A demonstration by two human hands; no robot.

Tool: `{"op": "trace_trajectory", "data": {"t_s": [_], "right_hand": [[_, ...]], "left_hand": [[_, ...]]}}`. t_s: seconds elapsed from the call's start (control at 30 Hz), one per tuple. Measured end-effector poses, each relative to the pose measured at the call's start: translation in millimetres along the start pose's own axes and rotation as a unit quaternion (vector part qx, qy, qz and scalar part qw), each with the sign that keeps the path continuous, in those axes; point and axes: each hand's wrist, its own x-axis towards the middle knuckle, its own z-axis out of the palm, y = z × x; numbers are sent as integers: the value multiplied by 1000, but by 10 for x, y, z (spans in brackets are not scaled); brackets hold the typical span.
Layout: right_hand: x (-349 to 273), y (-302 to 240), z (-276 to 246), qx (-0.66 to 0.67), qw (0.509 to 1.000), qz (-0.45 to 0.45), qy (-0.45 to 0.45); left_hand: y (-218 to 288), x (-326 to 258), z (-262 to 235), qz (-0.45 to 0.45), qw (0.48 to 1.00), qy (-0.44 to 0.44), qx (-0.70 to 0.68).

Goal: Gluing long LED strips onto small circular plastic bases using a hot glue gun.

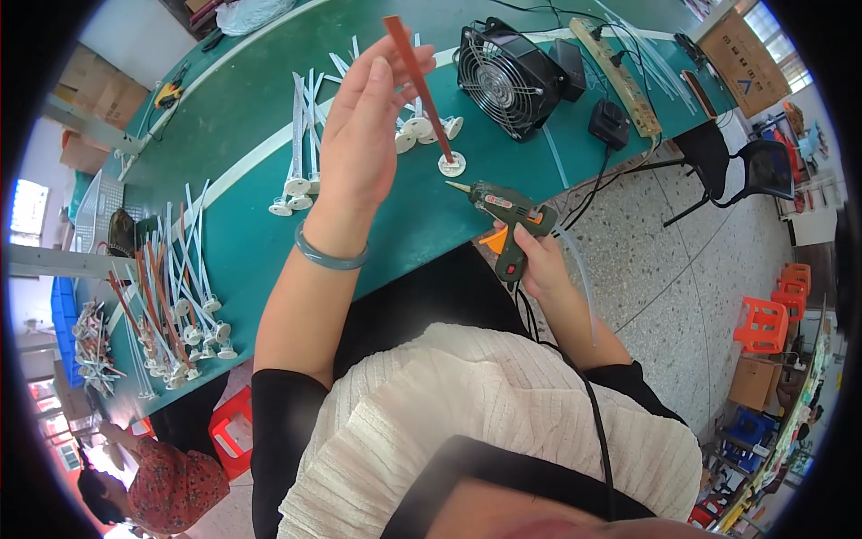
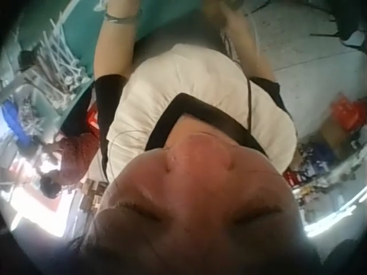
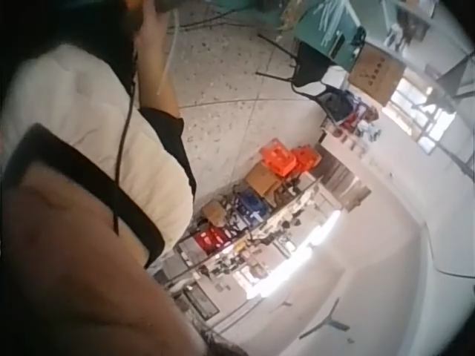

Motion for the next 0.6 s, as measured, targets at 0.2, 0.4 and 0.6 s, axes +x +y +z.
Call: {"op": "trace_trajectory", "data": {"t_s": [0.2, 0.4, 0.6], "right_hand": [[39, -114, 176, -145, 986, 70, -31], [485, 138, 831, -175, 952, 172, -183], [555, 237, 1177, -201, 944, 160, -207]], "left_hand": [[-61, 24, 22, 52, 993, -53, 95], [49, 200, 69, 90, 942, -121, 300], [81, 260, -7, 152, 858, -164, 462]]}}
